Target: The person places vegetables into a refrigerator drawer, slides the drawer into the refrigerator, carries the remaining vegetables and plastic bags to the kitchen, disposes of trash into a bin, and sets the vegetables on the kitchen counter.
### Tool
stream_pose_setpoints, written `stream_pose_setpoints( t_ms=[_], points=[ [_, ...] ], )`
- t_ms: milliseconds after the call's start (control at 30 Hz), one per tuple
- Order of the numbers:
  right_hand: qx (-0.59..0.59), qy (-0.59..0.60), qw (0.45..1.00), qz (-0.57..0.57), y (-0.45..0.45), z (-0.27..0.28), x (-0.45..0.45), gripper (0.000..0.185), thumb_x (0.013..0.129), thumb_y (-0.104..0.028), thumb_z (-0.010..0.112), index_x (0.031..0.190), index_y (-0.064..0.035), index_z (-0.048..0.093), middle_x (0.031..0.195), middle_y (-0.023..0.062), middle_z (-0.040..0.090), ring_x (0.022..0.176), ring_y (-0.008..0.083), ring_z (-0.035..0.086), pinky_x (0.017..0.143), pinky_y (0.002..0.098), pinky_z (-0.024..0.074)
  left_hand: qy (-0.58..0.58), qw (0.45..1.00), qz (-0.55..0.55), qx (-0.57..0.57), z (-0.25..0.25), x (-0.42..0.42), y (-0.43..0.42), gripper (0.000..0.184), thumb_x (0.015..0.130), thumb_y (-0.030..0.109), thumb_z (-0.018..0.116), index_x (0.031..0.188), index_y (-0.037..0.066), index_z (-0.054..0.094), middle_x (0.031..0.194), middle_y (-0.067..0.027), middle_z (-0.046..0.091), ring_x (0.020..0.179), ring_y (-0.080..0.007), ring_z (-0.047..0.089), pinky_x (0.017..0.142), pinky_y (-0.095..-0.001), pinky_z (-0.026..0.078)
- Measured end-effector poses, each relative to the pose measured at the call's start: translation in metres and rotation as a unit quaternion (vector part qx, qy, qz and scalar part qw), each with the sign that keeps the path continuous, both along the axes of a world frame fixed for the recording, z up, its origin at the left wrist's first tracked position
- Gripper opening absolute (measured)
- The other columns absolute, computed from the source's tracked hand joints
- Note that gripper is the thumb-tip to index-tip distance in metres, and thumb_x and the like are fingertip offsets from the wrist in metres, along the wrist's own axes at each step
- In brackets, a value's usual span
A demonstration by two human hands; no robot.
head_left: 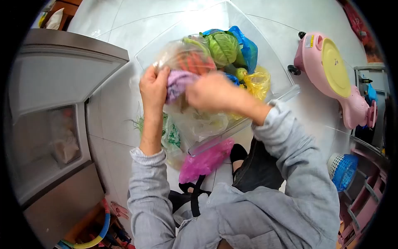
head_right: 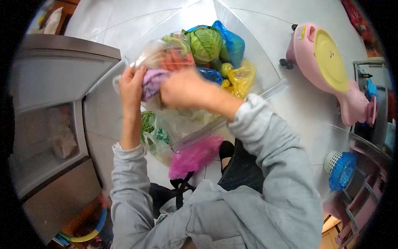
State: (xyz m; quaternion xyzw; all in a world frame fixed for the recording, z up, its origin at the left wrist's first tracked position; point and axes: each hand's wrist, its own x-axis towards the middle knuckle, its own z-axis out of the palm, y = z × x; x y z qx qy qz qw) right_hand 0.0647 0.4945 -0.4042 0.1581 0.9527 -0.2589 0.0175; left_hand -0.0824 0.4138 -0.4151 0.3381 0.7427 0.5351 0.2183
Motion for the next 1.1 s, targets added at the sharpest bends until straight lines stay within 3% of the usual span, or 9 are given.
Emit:
stream_pose_setpoints(
  t_ms=[67, 133, 267, 400, 567, 767, 800, 967, 1100],
  points=[
    [0.027, 0.194, 0.969, -0.154, 0.038, -0.028, -0.006, 0.019, 0.081, -0.024, 0.048, 0.077, -0.0079, 0.056, 0.078, 0.0088, 0.060, 0.074, 0.0297, 0.059, 0.066, 0.0388, 0.0479, 0.124, 0.992, -0.009, -0.021, 0.003, -0.020, 0.014, 0.019, 0.078, 0.018, 0.057, 0.079, -0.001, 0.058, 0.062, -0.0082, 0.057, 0.058, -0.0149, 0.053, 0.055, -0.0297, 0.041],
    [0.171, 0.155, 0.965, -0.127, 0.067, -0.058, -0.004, 0.024, 0.078, -0.020, 0.055, 0.101, -0.0140, 0.056, 0.112, 0.0076, 0.051, 0.109, 0.0288, 0.045, 0.079, 0.0380, 0.0449, 0.207, 0.975, -0.015, -0.085, -0.014, -0.046, 0.028, 0.022, 0.077, 0.022, 0.057, 0.078, -0.001, 0.057, 0.064, -0.0149, 0.057, 0.059, -0.0243, 0.054, 0.057, -0.0344, 0.041],
    [0.301, -0.008, 0.946, -0.122, 0.084, -0.090, 0.002, 0.050, 0.082, -0.024, 0.051, 0.129, -0.0270, 0.037, 0.140, 0.0021, 0.024, 0.131, 0.0253, 0.018, 0.097, 0.0547, 0.0244, 0.278, 0.917, -0.035, -0.284, -0.041, -0.055, 0.025, 0.028, 0.073, 0.028, 0.057, 0.078, 0.001, 0.058, 0.075, -0.0214, 0.058, 0.071, -0.0365, 0.056, 0.065, -0.0410, 0.043],
    [0.265, 0.019, 0.940, -0.213, 0.104, -0.097, 0.005, 0.051, 0.082, -0.038, 0.051, 0.129, -0.0371, 0.032, 0.139, -0.0004, 0.027, 0.130, 0.0252, 0.020, 0.095, 0.0549, 0.0270, 0.251, 0.924, -0.018, -0.288, -0.066, -0.051, 0.005, 0.030, 0.071, 0.026, 0.059, 0.085, 0.000, 0.059, 0.078, -0.0227, 0.060, 0.077, -0.0374, 0.058, 0.070, -0.0420, 0.045],
    [0.208, 0.049, 0.924, -0.318, 0.129, -0.115, -0.004, 0.046, 0.085, -0.042, 0.045, 0.129, -0.0336, 0.034, 0.137, 0.0027, 0.032, 0.128, 0.0280, 0.023, 0.097, 0.0491, 0.0304, 0.306, 0.939, 0.125, -0.091, -0.036, -0.024, -0.005, 0.048, 0.069, 0.018, 0.066, 0.110, 0.001, 0.049, 0.107, -0.0212, 0.052, 0.099, -0.0346, 0.051, 0.083, -0.0374, 0.041],
    [0.090, 0.105, 0.878, -0.458, 0.168, -0.129, -0.007, 0.044, 0.085, -0.039, 0.041, 0.126, -0.0203, 0.042, 0.135, 0.0126, 0.032, 0.123, 0.0330, 0.029, 0.096, 0.0447, 0.0321, 0.303, 0.900, 0.292, -0.113, -0.057, -0.033, -0.045, 0.061, 0.070, 0.016, 0.066, 0.122, -0.002, 0.038, 0.117, -0.0203, 0.045, 0.106, -0.0350, 0.045, 0.091, -0.0383, 0.035],
    [0.062, 0.149, 0.855, -0.492, 0.172, -0.138, -0.006, 0.041, 0.084, -0.035, 0.041, 0.120, -0.0155, 0.048, 0.131, 0.0161, 0.035, 0.119, 0.0338, 0.035, 0.095, 0.0452, 0.0331, 0.193, 0.936, 0.274, -0.106, -0.075, -0.044, -0.054, 0.057, 0.073, 0.017, 0.064, 0.120, -0.004, 0.040, 0.114, -0.0206, 0.048, 0.105, -0.0340, 0.046, 0.093, -0.0379, 0.034],
    [0.235, 0.068, 0.876, -0.415, 0.159, -0.106, -0.014, 0.038, 0.081, -0.032, 0.047, 0.114, -0.0139, 0.052, 0.124, 0.0137, 0.044, 0.112, 0.0335, 0.042, 0.092, 0.0443, 0.0360, 0.364, 0.922, 0.076, -0.110, -0.075, -0.036, -0.025, 0.034, 0.079, 0.014, 0.054, 0.112, 0.005, 0.051, 0.103, -0.0159, 0.057, 0.090, -0.0341, 0.055, 0.079, -0.0378, 0.044],
    [0.238, 0.211, 0.921, -0.226, 0.113, -0.088, -0.061, 0.039, 0.081, -0.027, 0.051, 0.117, -0.0140, 0.051, 0.123, 0.0130, 0.047, 0.116, 0.0328, 0.041, 0.092, 0.0442, 0.0366, 0.381, 0.869, -0.100, -0.302, -0.097, -0.015, 0.020, 0.025, 0.083, 0.016, 0.043, 0.103, 0.009, 0.056, 0.099, -0.0128, 0.059, 0.083, -0.0316, 0.058, 0.070, -0.0419, 0.045]
  ],
)
